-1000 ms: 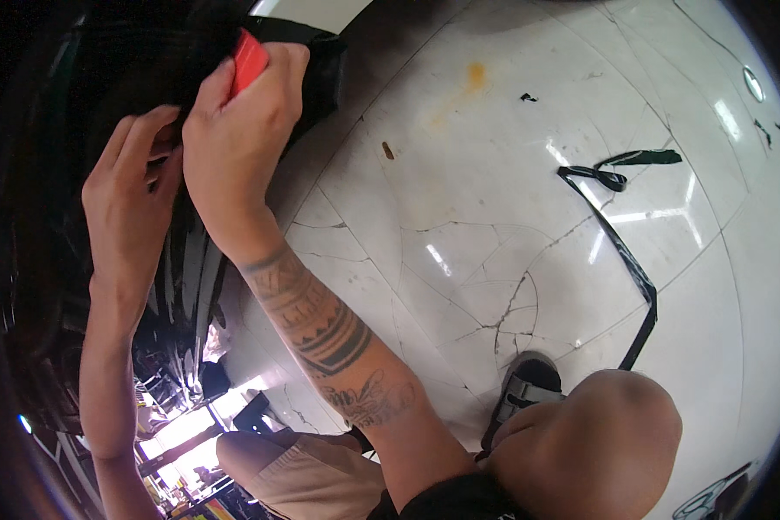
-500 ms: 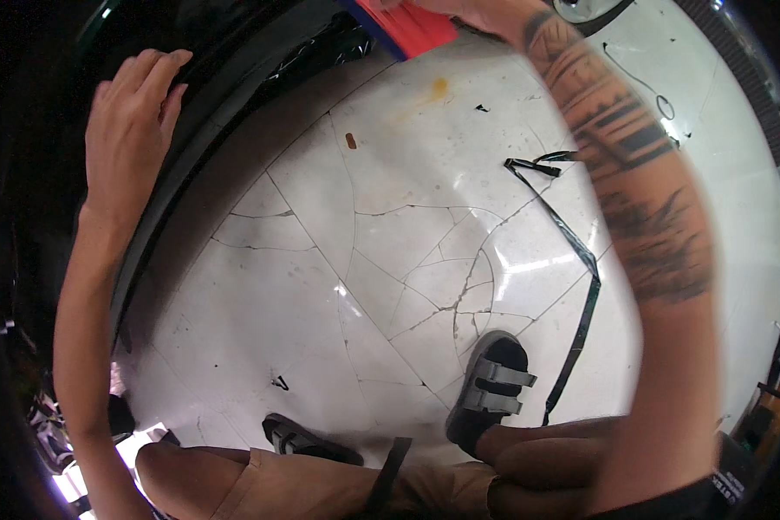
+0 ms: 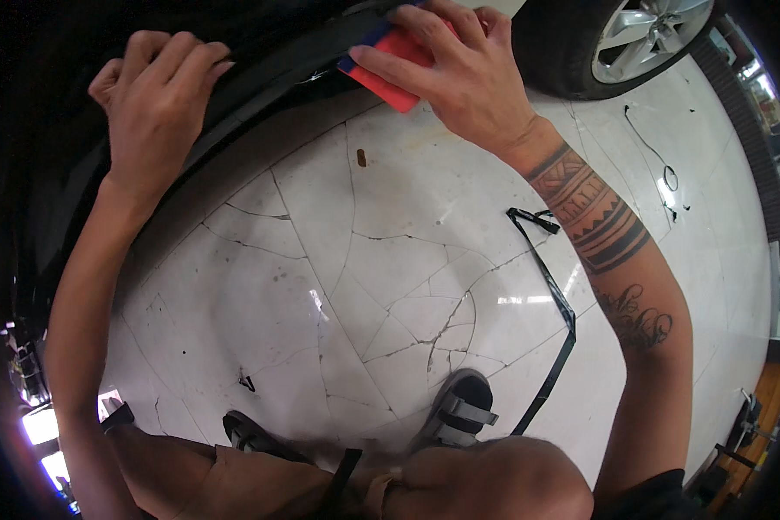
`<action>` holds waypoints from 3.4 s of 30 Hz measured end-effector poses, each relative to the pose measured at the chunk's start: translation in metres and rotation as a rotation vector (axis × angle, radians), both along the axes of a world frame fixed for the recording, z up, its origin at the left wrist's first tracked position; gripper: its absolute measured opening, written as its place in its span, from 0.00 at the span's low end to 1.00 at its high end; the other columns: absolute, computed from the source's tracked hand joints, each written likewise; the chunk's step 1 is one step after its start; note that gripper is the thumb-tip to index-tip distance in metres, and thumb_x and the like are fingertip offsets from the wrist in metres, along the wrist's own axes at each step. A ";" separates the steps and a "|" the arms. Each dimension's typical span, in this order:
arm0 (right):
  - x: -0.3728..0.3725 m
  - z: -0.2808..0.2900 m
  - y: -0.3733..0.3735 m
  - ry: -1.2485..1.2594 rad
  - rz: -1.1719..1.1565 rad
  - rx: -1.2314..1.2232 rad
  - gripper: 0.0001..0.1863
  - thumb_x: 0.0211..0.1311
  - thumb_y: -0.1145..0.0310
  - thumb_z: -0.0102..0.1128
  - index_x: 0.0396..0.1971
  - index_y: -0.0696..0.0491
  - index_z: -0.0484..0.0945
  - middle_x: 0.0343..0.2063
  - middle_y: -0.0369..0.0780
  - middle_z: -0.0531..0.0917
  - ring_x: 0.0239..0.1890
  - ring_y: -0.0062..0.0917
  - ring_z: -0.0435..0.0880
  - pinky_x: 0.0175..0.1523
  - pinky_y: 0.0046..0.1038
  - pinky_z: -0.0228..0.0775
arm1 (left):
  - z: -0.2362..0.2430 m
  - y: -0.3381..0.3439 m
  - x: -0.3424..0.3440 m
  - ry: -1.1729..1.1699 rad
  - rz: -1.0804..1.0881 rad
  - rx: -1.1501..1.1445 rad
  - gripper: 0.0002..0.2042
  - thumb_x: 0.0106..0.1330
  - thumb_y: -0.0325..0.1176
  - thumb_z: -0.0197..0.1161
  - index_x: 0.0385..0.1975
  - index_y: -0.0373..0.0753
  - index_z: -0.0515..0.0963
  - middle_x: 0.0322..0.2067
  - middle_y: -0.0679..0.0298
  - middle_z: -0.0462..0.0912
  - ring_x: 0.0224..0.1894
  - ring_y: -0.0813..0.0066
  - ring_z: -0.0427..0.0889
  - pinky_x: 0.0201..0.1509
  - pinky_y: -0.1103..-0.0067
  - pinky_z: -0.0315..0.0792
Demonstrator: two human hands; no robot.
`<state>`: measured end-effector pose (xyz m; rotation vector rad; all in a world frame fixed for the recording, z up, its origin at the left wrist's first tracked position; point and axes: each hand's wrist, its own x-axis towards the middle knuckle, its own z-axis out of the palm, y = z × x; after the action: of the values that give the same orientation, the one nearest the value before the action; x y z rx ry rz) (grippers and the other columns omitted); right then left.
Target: The person uses a red squeegee to smooth a black vinyl wrap along the lower edge of a car's front bumper. They repeatedly press and slide the tool to adhere the film and remove air pockets, working along the curved bumper edge.
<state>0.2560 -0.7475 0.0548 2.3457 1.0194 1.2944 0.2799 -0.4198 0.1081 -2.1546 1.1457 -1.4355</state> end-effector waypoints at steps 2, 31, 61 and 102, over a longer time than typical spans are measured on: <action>-0.005 0.022 0.022 0.053 0.009 0.022 0.29 0.54 0.70 0.63 0.58 0.33 0.77 0.52 0.39 0.76 0.55 0.34 0.74 0.50 0.42 0.65 | 0.006 0.000 -0.007 0.025 0.026 -0.012 0.08 0.60 0.37 0.73 0.37 0.47 0.84 0.33 0.79 0.81 0.42 0.79 0.74 0.43 0.74 0.56; 0.025 0.026 0.060 -0.031 0.041 0.129 0.11 0.54 0.69 0.61 0.39 0.47 0.76 0.36 0.37 0.72 0.38 0.30 0.71 0.39 0.34 0.60 | -0.001 0.055 -0.047 0.280 0.077 -0.022 0.20 0.56 0.21 0.71 0.51 0.42 0.82 0.38 0.65 0.83 0.35 0.73 0.79 0.39 0.76 0.70; 0.018 0.022 0.096 0.033 0.250 -0.102 0.22 0.52 0.66 0.68 0.49 0.36 0.77 0.48 0.34 0.76 0.50 0.27 0.74 0.46 0.31 0.66 | 0.006 0.068 -0.041 0.263 0.012 -0.106 0.06 0.59 0.26 0.71 0.35 0.38 0.84 0.28 0.67 0.82 0.26 0.75 0.78 0.30 0.78 0.68; -0.005 0.029 0.161 0.150 0.324 0.081 0.22 0.50 0.77 0.66 0.47 0.42 0.82 0.37 0.35 0.76 0.40 0.27 0.76 0.36 0.29 0.71 | 0.005 0.161 -0.085 0.409 0.111 -0.197 0.05 0.62 0.26 0.68 0.36 0.35 0.85 0.29 0.64 0.83 0.25 0.73 0.82 0.28 0.77 0.75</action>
<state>0.2510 -0.5861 0.0841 2.4420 1.4711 1.3021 0.1954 -0.2592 0.1135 -2.6929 1.0214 -1.1318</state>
